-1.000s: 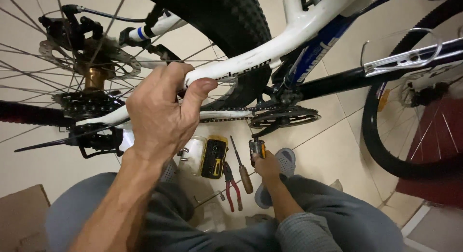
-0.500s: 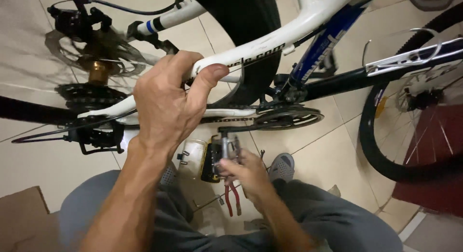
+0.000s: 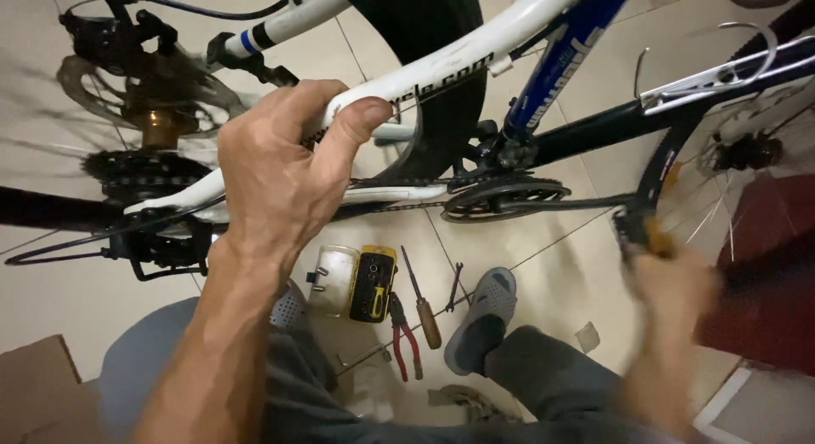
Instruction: The person uses a screwdriver and a power drill to remove the crank arm and chainring from a bicycle. They then use a wrench to tighten the bottom bracket bolts.
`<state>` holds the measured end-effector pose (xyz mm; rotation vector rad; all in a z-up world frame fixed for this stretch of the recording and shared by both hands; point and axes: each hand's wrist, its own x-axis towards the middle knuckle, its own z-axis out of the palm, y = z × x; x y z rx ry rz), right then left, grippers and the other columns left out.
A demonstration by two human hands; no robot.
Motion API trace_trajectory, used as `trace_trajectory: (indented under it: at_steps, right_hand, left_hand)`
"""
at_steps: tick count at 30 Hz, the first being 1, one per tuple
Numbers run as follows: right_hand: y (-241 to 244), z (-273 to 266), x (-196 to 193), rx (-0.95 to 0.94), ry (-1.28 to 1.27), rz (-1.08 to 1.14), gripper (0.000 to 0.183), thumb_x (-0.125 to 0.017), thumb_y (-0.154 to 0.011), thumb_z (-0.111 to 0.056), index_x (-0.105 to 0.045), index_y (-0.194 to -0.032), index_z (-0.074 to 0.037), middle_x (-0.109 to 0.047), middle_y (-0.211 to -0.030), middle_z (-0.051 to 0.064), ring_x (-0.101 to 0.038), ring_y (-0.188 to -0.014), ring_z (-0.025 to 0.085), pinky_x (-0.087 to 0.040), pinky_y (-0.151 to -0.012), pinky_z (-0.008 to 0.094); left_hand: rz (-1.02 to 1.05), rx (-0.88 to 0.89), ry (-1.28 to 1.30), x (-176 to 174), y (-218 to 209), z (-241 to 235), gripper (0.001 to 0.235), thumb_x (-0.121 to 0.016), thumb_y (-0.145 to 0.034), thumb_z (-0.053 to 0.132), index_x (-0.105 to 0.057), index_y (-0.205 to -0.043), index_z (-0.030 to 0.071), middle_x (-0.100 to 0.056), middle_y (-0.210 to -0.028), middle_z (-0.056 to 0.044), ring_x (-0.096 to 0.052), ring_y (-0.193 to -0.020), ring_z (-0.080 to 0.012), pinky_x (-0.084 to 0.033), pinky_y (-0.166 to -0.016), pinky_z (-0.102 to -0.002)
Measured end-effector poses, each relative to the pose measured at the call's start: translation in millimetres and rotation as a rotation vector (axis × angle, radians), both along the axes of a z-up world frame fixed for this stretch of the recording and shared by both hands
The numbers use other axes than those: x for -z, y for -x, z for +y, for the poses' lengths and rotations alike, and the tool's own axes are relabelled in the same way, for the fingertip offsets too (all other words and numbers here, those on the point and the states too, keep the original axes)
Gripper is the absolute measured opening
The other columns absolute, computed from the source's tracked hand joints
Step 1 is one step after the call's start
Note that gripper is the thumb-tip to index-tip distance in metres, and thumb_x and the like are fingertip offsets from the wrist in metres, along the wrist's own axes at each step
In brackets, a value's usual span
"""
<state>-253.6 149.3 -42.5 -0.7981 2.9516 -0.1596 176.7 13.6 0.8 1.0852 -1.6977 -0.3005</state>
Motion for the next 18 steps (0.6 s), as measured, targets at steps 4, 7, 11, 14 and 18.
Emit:
trace_trajectory:
  at_steps: [4,7,11,14,18]
  right_hand:
    - [-75,-6,76,0.032,-0.246,-0.054,0.039,-0.058,-0.100,-0.017,-0.056,-0.139,-0.013,-0.065,-0.111,0.013,-0.064,-0.102,0.029,-0.044,-0.098,0.046]
    - [-50,30,236,-0.258,-0.212,-0.182,0.028,-0.054,-0.093,-0.035,-0.061,-0.113,-0.016,-0.069,-0.098,0.011,-0.066,-0.092,0.033,-0.052,-0.079,0.049]
    - [-197,-1,153,-0.278,-0.256,-0.533,0.029,-0.068,-0.093,-0.035,-0.062,-0.112,-0.015,-0.070,-0.096,0.005,-0.067,-0.085,0.022,-0.052,-0.076,0.040]
    - [-250,-14,61,-0.299,-0.221,-0.856,0.072,-0.074,-0.085,-0.031,-0.045,-0.151,-0.036,-0.064,-0.134,0.007,-0.064,-0.122,0.024,-0.055,-0.103,0.043]
    - [-245,-39,-60,-0.582,0.381,-1.012,0.020,-0.073,-0.084,-0.015,-0.074,-0.104,-0.010,-0.073,-0.084,0.002,-0.064,-0.067,0.014,-0.056,-0.066,0.025]
  left_hand:
    - [0.027,-0.013,-0.017,-1,1,1,0.029,-0.074,-0.101,0.031,-0.079,-0.091,0.004,-0.055,-0.061,-0.002,-0.046,-0.055,-0.0165,-0.032,-0.050,-0.034]
    - [0.021,-0.017,-0.015,-2,0,1,0.031,-0.074,-0.100,0.033,-0.079,-0.094,0.003,-0.063,-0.066,-0.004,-0.054,-0.057,-0.0172,-0.036,-0.051,-0.034]
    - [0.005,-0.028,-0.046,-3,0,-1,0.035,-0.071,-0.100,0.037,-0.079,-0.097,0.002,-0.067,-0.068,-0.006,-0.056,-0.057,-0.0179,-0.038,-0.051,-0.035]
    - [0.029,-0.008,-0.053,-4,1,0,0.030,-0.073,-0.100,0.032,-0.080,-0.095,0.003,-0.065,-0.068,-0.004,-0.054,-0.058,-0.0182,-0.037,-0.052,-0.035]
    - [0.044,-0.001,-0.071,-7,0,1,0.028,-0.075,-0.099,0.031,-0.080,-0.093,0.004,-0.063,-0.065,-0.003,-0.051,-0.056,-0.0162,-0.035,-0.050,-0.033]
